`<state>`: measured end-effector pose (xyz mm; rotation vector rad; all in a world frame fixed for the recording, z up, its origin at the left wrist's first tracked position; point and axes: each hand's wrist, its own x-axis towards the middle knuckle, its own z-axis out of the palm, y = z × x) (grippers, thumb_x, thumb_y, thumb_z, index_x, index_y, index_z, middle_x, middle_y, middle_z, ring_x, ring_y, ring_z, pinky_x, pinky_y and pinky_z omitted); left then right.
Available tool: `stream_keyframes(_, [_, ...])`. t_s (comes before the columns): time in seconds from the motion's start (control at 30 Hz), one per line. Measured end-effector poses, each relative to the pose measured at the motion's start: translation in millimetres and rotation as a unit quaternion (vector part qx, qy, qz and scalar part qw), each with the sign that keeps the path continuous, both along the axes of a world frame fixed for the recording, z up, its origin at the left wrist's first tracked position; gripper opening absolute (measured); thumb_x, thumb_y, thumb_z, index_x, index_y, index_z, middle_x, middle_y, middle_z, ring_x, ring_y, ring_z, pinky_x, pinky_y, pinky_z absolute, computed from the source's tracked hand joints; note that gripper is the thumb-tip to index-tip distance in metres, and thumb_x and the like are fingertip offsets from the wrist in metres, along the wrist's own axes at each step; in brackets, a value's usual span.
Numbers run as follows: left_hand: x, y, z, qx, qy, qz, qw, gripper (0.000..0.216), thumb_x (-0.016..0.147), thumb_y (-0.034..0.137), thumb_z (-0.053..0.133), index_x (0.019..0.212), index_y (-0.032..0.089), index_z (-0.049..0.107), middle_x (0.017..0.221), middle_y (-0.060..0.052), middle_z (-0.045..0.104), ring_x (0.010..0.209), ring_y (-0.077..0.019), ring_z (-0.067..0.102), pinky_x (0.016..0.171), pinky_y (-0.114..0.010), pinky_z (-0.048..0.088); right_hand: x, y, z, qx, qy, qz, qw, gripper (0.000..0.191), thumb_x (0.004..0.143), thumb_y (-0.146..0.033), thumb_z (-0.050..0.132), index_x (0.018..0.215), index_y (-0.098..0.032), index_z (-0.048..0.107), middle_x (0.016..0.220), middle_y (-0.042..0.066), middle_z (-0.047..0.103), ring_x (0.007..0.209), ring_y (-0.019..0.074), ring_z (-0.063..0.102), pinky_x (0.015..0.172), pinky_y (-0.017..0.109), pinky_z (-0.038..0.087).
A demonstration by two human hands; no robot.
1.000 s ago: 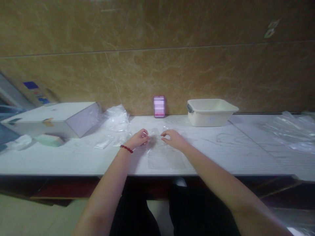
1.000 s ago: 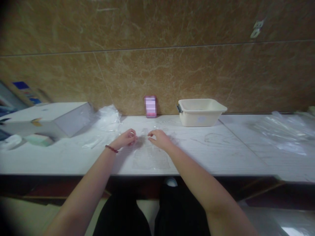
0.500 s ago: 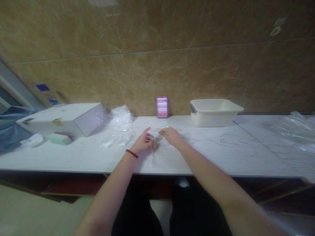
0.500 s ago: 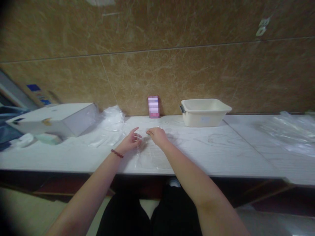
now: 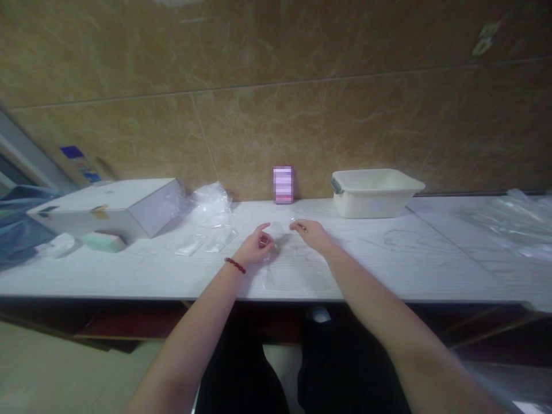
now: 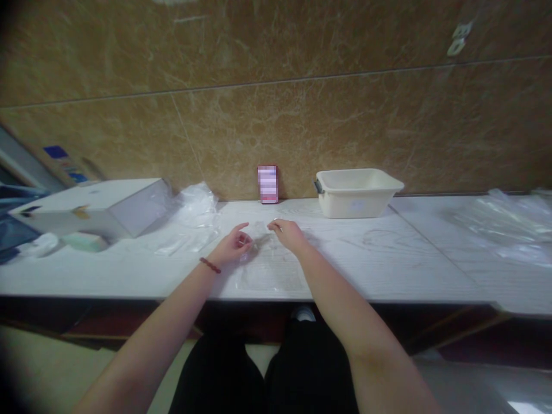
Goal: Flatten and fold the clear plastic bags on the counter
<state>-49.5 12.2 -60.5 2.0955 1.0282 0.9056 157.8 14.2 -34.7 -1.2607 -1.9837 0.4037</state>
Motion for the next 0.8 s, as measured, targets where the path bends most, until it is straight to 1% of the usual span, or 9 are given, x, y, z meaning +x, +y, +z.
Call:
stream_keyframes(0.07, [0.6, 0.5, -0.9, 0.001, -0.008, 0.004, 1.000, 0.056, 0.070, 0.025, 0.051, 0.119, 0.018, 0.026, 0.081, -0.002, 0.053, 0.062, -0.0086, 0.053, 0.058, -0.023, 0.044, 2.1, -2.7, 0.8, 0.009, -0.014, -0.003, 1.000, 0.017, 0.077, -0.026, 0.043, 0.075, -0.020, 0.059, 0.077, -0.001, 0.062, 0.073, 0.0102, 0.054, 0.065, 0.021, 0.038])
stream_keyframes(0.23, [2.5, 1.3, -3.6, -0.012, -0.043, -0.007, 0.999, 0.057, 0.068, 0.025, 0.053, 0.118, 0.018, 0.025, 0.079, -0.002, 0.053, 0.065, -0.0098, 0.054, 0.061, -0.025, 0.045, 1.8, -10.5, 0.7, 0.028, -0.052, 0.001, 0.998, 0.014, 0.067, -0.032, 0.057, 0.065, -0.018, 0.058, 0.071, 0.000, 0.062, 0.069, 0.0120, 0.054, 0.063, 0.023, 0.038])
stream_keyframes(0.3, [3.1, 1.0, -4.2, -0.017, -0.047, -0.018, 0.999, 0.057, 0.068, 0.026, 0.053, 0.117, 0.017, 0.025, 0.079, -0.002, 0.053, 0.065, -0.0102, 0.055, 0.061, -0.025, 0.045, 0.4, -12.8, 0.1, 0.027, -0.053, 0.014, 0.998, 0.013, 0.066, -0.031, 0.058, 0.065, -0.018, 0.058, 0.076, 0.001, 0.062, 0.074, 0.0125, 0.054, 0.066, 0.024, 0.038])
stream_keyframes(0.4, [3.7, 0.0, -4.5, -0.015, -0.048, -0.026, 0.998, 0.056, 0.069, 0.027, 0.053, 0.117, 0.017, 0.026, 0.079, -0.002, 0.054, 0.066, -0.0105, 0.055, 0.062, -0.026, 0.045, -1.6, -15.7, -0.5, 0.021, -0.030, 0.032, 0.999, 0.011, 0.066, -0.029, 0.058, 0.066, -0.018, 0.059, 0.094, 0.003, 0.060, 0.084, 0.0127, 0.053, 0.067, 0.023, 0.039])
stream_keyframes(0.47, [4.3, -1.3, -4.2, -0.012, -0.048, -0.024, 0.998, 0.055, 0.068, 0.028, 0.053, 0.116, 0.018, 0.027, 0.079, -0.002, 0.055, 0.067, -0.0108, 0.055, 0.063, -0.026, 0.045, -2.7, -17.6, -0.5, 0.014, -0.016, 0.042, 0.999, 0.011, 0.067, -0.028, 0.056, 0.071, -0.018, 0.060, 0.098, 0.003, 0.058, 0.081, 0.0117, 0.053, 0.064, 0.022, 0.039])
stream_keyframes(0.6, [6.1, -4.9, -1.8, -0.024, -0.055, -0.039, 0.997, 0.058, 0.067, 0.030, 0.056, 0.116, 0.018, 0.028, 0.080, -0.004, 0.056, 0.070, -0.0119, 0.056, 0.064, -0.027, 0.045, -4.8, -21.9, 0.8, -0.009, -0.004, 0.099, 0.995, 0.029, 0.069, -0.025, 0.054, 0.096, -0.016, 0.055, 0.080, 0.002, 0.061, 0.062, 0.0081, 0.052, 0.059, 0.021, 0.040])
stream_keyframes(0.63, [6.4, -5.7, -0.9, -0.032, -0.059, -0.048, 0.997, 0.058, 0.067, 0.030, 0.056, 0.116, 0.018, 0.028, 0.081, -0.004, 0.057, 0.070, -0.0121, 0.056, 0.064, -0.027, 0.044, -5.0, -22.9, 1.3, -0.014, -0.003, 0.114, 0.993, 0.030, 0.070, -0.025, 0.054, 0.099, -0.015, 0.054, 0.077, 0.002, 0.060, 0.060, 0.0078, 0.052, 0.059, 0.021, 0.040])
stream_keyframes(0.7, [6.4, -6.3, 0.6, -0.049, -0.072, -0.056, 0.995, 0.056, 0.069, 0.033, 0.053, 0.117, 0.017, 0.027, 0.082, -0.006, 0.058, 0.068, -0.0119, 0.056, 0.063, -0.027, 0.044, -4.3, -24.7, 2.4, -0.017, -0.008, 0.130, 0.991, 0.023, 0.071, -0.024, 0.052, 0.092, -0.015, 0.056, 0.076, 0.002, 0.060, 0.062, 0.0081, 0.052, 0.060, 0.021, 0.040])
stream_keyframes(0.8, [3.5, -4.4, 1.7, -0.064, -0.084, -0.026, 0.994, 0.048, 0.074, 0.036, 0.046, 0.115, 0.016, 0.031, 0.083, -0.007, 0.059, 0.066, -0.0116, 0.056, 0.063, -0.027, 0.044, -1.2, -27.2, 3.4, -0.022, -0.033, 0.128, 0.991, 0.010, 0.071, -0.024, 0.052, 0.074, -0.015, 0.056, 0.074, 0.002, 0.060, 0.066, 0.0088, 0.052, 0.061, 0.021, 0.039])
